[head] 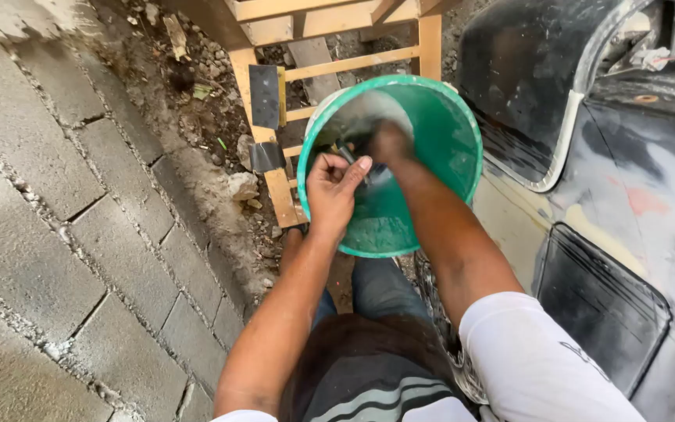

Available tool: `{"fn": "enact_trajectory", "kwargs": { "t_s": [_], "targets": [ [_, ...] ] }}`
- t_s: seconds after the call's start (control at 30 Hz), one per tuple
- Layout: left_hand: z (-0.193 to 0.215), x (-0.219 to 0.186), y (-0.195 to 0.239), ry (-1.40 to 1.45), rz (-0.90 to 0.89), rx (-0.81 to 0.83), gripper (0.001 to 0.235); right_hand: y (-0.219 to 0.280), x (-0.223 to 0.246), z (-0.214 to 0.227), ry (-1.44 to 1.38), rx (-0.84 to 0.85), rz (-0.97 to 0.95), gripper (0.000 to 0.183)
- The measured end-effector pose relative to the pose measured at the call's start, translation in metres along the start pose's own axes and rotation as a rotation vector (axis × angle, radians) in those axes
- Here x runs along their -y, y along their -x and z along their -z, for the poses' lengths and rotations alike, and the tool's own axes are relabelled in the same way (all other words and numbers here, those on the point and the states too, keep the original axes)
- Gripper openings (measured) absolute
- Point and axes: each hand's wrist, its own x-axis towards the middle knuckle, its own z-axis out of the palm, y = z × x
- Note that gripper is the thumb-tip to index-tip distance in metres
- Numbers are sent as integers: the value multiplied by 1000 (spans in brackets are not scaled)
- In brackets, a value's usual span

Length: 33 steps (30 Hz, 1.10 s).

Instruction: The person sands the surface of a car door using a sanding block and a yellow sponge, periodically dipping the sponge into a green bucket of water. The person wipes the sanded area with the sponge and continues sanding different sections of the door.

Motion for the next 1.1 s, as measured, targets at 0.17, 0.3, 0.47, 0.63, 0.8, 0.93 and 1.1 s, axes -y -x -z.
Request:
{"fn": "enact_trajectory", "kwargs": {
  "t_s": [0.17, 0.3, 0.47, 0.63, 0.8, 0.93, 1.1],
  "targets": [
    [-11, -14, -2, 14, 36, -31, 30, -45, -32, -54, -72, -467, 8, 59],
    [-11, -15, -2, -36, 16, -52, 31, 0, 16, -15, -5, 88, -23, 45],
    [-4, 9, -8, -130, 27, -151, 30, 3, -26, -33, 3, -96, -81, 40],
    [-8, 6, -14, -171, 37, -244, 32, 142, 10, 51, -335, -250, 283, 36],
    [-10, -4, -8, -395, -44, -238, 26, 247, 14, 99, -752, -157, 695, 30],
    [-33, -2, 14, -302, 199, -113, 19, 220, 32, 72, -1522, -149, 708, 17],
    [-37, 28, 17, -114, 166, -160, 20, 142, 37, 17, -1930, -320, -63, 18]
  ]
}}
